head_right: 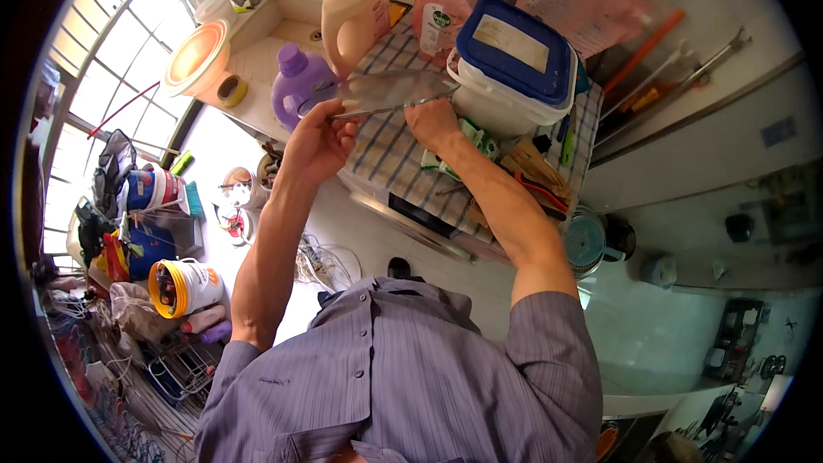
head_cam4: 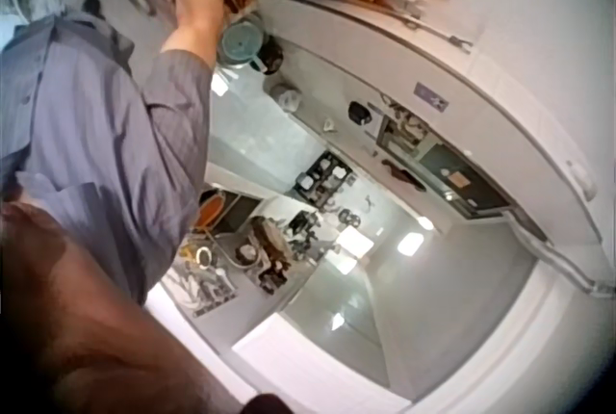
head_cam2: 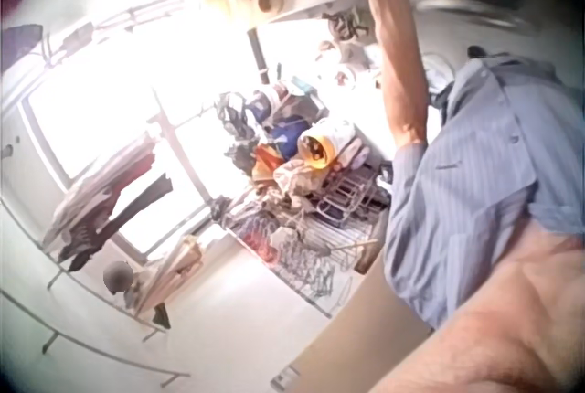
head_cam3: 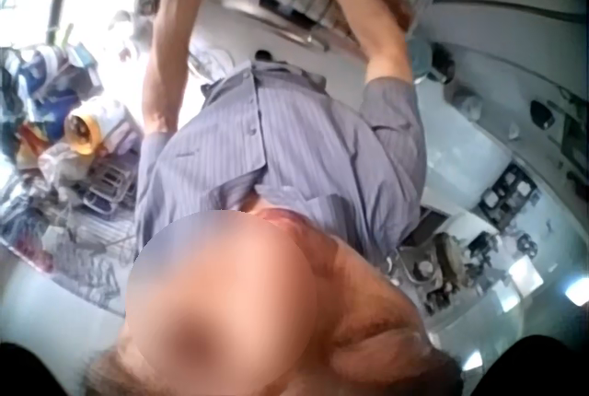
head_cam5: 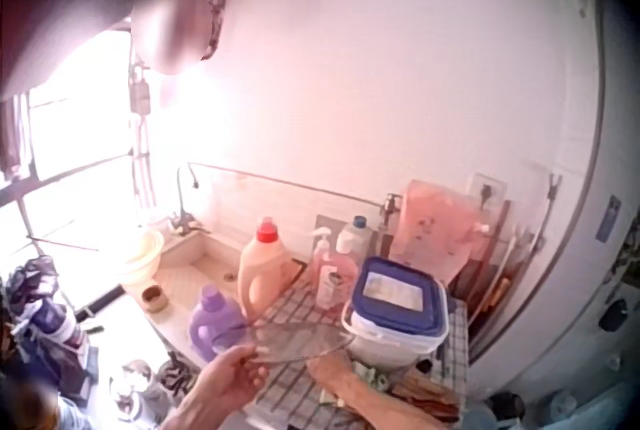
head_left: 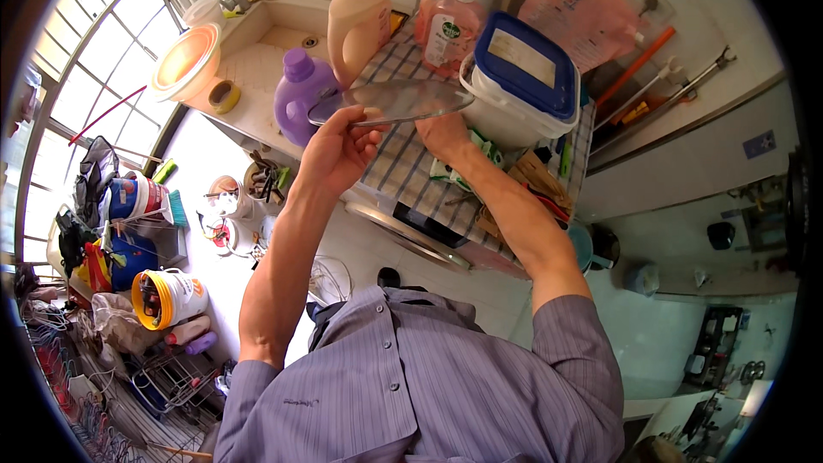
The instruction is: The person handles various electronic components and wires on the floor, using pliers to strip or cut wires, and picks up a cloth to wrap a circular heating element.
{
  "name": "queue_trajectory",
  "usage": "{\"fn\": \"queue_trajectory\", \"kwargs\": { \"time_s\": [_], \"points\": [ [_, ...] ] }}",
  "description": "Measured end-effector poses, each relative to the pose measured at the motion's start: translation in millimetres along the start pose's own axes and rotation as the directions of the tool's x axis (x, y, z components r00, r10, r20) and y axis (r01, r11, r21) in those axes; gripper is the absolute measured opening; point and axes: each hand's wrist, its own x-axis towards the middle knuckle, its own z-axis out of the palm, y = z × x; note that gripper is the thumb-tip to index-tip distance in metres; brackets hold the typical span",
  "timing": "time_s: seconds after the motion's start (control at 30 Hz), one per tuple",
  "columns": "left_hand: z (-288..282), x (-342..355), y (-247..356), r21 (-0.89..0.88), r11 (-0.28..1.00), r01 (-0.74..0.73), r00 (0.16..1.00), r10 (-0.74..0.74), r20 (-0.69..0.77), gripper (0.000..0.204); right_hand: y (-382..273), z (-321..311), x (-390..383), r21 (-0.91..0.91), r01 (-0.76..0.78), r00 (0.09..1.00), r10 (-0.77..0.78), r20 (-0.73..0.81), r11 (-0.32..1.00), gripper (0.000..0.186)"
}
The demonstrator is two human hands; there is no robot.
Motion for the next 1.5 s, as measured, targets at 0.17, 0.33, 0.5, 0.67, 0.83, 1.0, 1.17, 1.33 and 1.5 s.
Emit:
{"fn": "queue_trajectory", "kwargs": {
  "time_s": [0.17,0.33,0.5,0.67,0.83,1.0,1.17,1.33,1.5],
  "points": [
    [-2,0,2,0.01,1.0,-0.001,1.0,0.001,-0.003,0.024,-1,-15,9,0.024,0.138,0.989,-0.139,0.059,0.99,0.02],
    [0,5,2,-0.002,1.0,0.01,1.0,-0.01,0.008,0.024,-2,-10,1,0.208,0.155,0.968,-0.191,0.165,0.966,0.013],
    [-2,8,1,0.021,1.0,0.005,1.0,-0.005,-0.01,0.022,-14,-44,2,0.18,0.184,0.936,-0.228,0.267,0.966,0.013],
    [-1,8,0,0.046,0.999,0.004,0.999,-0.002,-0.035,0.023,-31,-76,42,0.437,0.109,0.993,-0.116,-0.01,0.893,0.018],
    [-2,12,4,0.056,0.997,0.044,0.999,-0.044,0.0,0.024,-92,-46,37,0.471,0.246,0.966,-0.252,-0.052,0.847,0.017],
    [-12,3,-4,0.085,0.993,0.087,0.996,-0.089,0.016,0.027,-121,-66,-10,0.347,0.279,0.945,-0.321,0.069,0.895,0.017],
    [-32,-2,-20,0.123,0.987,0.108,0.994,-0.108,-0.007,0.026,-118,-88,-46,0.376,0.18,0.98,-0.199,0.012,0.909,0.021],
    [-58,2,-41,0.13,0.974,0.185,0.983,-0.185,-0.013,0.023,-114,-139,-79,0.312,-0.072,0.997,0.056,0.059,0.947,0.023],
    [-77,2,-56,0.16,0.962,0.221,0.97,-0.199,-0.14,0.018,-83,-184,-120,0.106,-0.416,0.895,0.386,0.224,0.903,0.033]
  ]
}}
